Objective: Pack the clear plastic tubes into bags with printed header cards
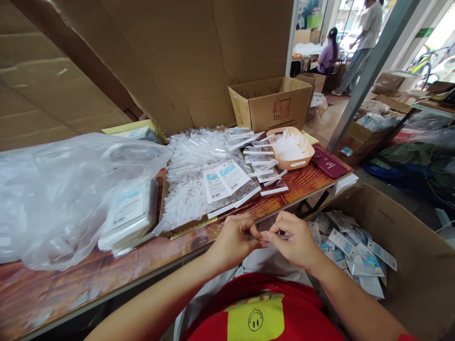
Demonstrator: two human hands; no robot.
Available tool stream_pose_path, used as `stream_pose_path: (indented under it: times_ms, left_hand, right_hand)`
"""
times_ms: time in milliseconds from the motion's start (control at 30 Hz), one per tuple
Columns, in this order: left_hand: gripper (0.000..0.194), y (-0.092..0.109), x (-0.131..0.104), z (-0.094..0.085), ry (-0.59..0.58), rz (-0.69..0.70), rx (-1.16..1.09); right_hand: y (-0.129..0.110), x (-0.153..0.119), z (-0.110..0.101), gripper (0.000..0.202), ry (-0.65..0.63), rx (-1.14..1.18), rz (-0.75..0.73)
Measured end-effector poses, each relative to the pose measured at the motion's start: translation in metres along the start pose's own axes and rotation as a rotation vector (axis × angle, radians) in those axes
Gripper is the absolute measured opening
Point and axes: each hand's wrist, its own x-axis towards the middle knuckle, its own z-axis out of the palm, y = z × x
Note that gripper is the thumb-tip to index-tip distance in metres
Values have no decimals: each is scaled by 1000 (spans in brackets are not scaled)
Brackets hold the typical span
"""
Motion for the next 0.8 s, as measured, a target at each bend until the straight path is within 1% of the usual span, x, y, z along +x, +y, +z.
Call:
stream_pose_path:
  times_ms: [100, 233, 400, 533, 600, 700, 800]
  left_hand:
    - [27, -3, -1, 6, 7, -7, -4]
    - [27, -9, -1, 12, 21, 18, -53]
    - [27, -16, 0, 14, 40, 24, -108]
    - [29, -21, -1, 12, 26, -18, -230]
    - [29, -21, -2, 11, 20, -48, -298]
    - [30, -21, -3, 8, 38, -64, -352]
    - [31, -20, -4, 6, 61, -41, -360]
  right_hand:
    - [4, -3, -1, 20, -1, -42, -5]
    - [7, -5, -1, 18, -32, -107, -54]
    - [9, -6, -2, 18, -33, -130, -71]
    - [8, -4, -9, 21, -51, -83, -78]
    - [7, -4, -14, 16, -59, -35, -67]
    - [7, -5, -22, 6, -39, 23, -60]
    - [7, -7, -26, 11, -9, 43, -78]
